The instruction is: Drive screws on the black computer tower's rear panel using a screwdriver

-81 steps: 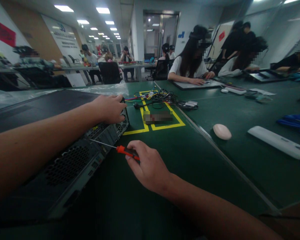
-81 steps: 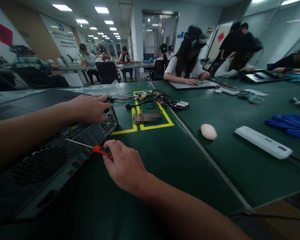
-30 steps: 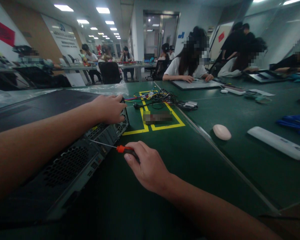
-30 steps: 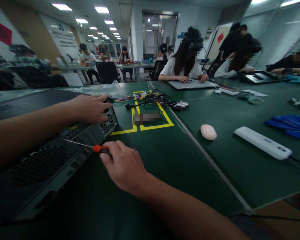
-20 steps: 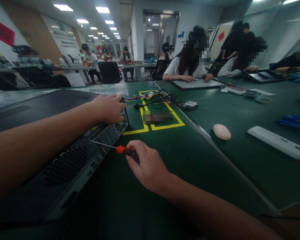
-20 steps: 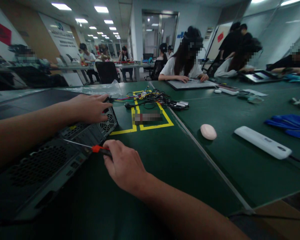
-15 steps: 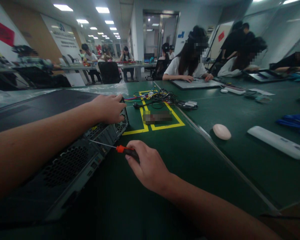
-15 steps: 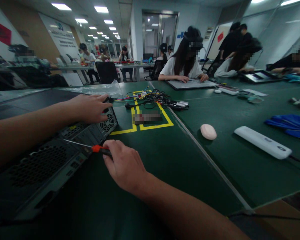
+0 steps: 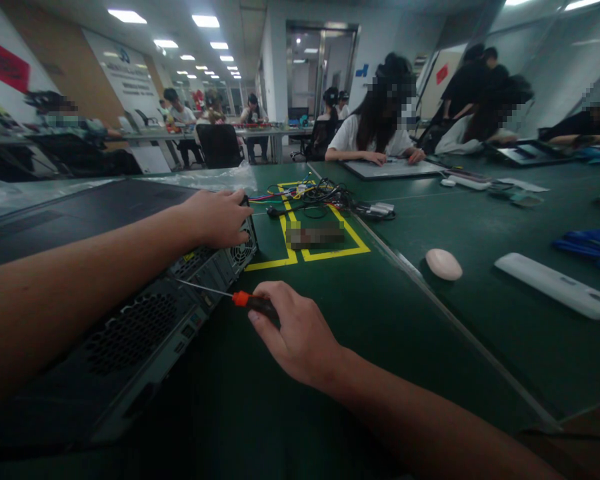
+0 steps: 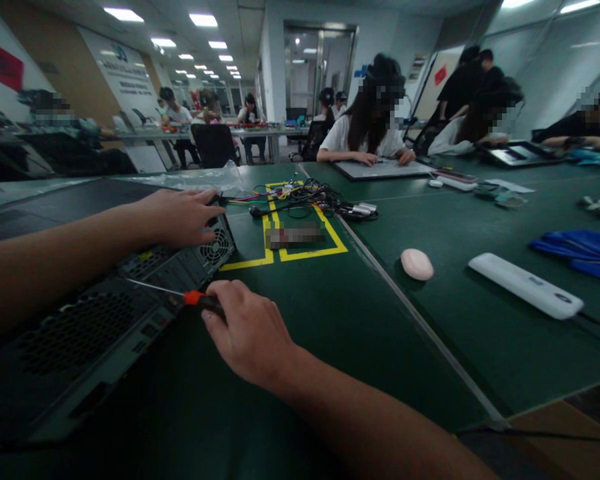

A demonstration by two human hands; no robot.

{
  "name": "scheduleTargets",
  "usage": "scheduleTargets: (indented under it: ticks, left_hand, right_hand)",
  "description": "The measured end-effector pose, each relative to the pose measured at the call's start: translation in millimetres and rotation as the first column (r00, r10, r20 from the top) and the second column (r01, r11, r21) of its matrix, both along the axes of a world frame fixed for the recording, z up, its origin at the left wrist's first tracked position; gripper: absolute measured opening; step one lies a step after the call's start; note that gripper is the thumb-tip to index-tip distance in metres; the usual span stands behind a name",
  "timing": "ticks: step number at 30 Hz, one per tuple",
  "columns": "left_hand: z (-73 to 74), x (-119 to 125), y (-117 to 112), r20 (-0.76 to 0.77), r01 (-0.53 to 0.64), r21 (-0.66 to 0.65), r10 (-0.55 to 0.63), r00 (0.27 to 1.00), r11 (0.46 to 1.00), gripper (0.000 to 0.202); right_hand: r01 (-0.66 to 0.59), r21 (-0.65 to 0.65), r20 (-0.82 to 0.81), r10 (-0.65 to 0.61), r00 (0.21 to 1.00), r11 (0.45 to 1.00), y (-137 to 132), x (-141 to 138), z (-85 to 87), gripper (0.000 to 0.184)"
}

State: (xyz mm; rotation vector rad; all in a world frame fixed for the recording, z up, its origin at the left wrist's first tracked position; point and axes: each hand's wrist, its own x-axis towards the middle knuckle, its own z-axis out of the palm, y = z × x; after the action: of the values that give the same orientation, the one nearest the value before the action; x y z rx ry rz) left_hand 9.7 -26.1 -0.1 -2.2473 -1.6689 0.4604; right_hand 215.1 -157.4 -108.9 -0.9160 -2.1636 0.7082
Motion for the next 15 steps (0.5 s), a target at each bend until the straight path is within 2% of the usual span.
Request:
scheduleTargets:
  ticks: [7,15]
  left_hand:
    - [-0.6,-1.7,1.4,-0.039,0.009,0.008,-0.009,0.999,1.0,0.068]
    - [-0.3,0.0,-1.5,-0.018,0.013,0.006,-0.013,1.0,1.0,0.068]
  right_hand:
    - [0.008,0.022,-0.001,-0.008,1.0,1.0,-0.5,0.6,-1.4,0.014]
    - [0.03,0.035,0.034,-0.031,0.999,0.999,0.3,0.8,1.6,0.021]
